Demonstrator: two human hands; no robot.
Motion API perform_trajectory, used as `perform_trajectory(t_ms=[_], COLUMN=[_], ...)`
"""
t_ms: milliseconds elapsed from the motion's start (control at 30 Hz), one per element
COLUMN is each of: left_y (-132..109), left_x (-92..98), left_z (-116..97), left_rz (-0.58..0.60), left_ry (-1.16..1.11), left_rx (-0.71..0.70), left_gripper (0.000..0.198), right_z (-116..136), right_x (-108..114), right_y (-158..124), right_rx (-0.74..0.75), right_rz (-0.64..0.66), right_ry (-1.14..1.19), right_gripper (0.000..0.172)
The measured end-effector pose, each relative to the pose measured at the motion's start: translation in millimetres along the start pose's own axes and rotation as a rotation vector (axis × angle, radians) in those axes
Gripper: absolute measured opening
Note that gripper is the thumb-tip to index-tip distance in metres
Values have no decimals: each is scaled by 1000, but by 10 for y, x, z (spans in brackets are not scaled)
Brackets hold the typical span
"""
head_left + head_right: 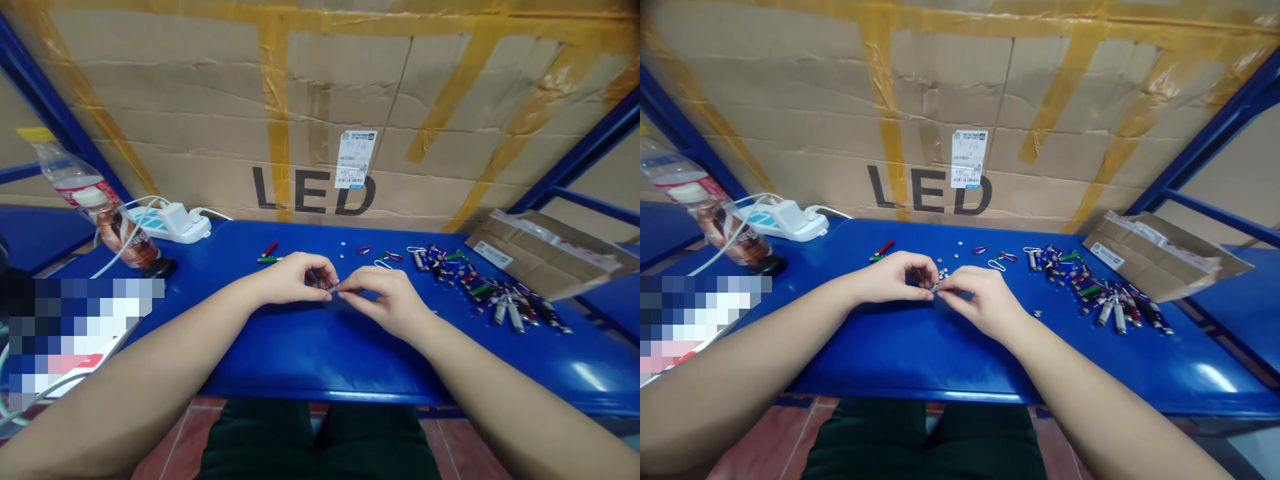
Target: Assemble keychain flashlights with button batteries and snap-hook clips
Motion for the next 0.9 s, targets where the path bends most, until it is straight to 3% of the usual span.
perform_trajectory(t_ms=[400, 733, 900], left_y=[8, -1, -5], left_x=[-24, -33, -21], left_z=[11, 11, 19], left_rz=[7, 32, 27], left_ry=[-72, 13, -1], left_rx=[4, -5, 5], left_gripper=[25, 21, 22], right_z=[47, 63, 33], right_x=[40, -104, 66], right_y=[-55, -93, -53], right_rx=[64, 41, -18], right_rz=[-44, 139, 99], right_ry=[-33, -98, -120], right_gripper=[9, 15, 11])
Point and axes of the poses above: each hand's wrist, its own y-axis towards the middle knuckle, its own x-axis out of the back of the hand, z = x × y, the point moved 7 cm from there along y, towards the middle knuckle, and after that the axes turned 5 degrees about -x, right-handed, at the moved point
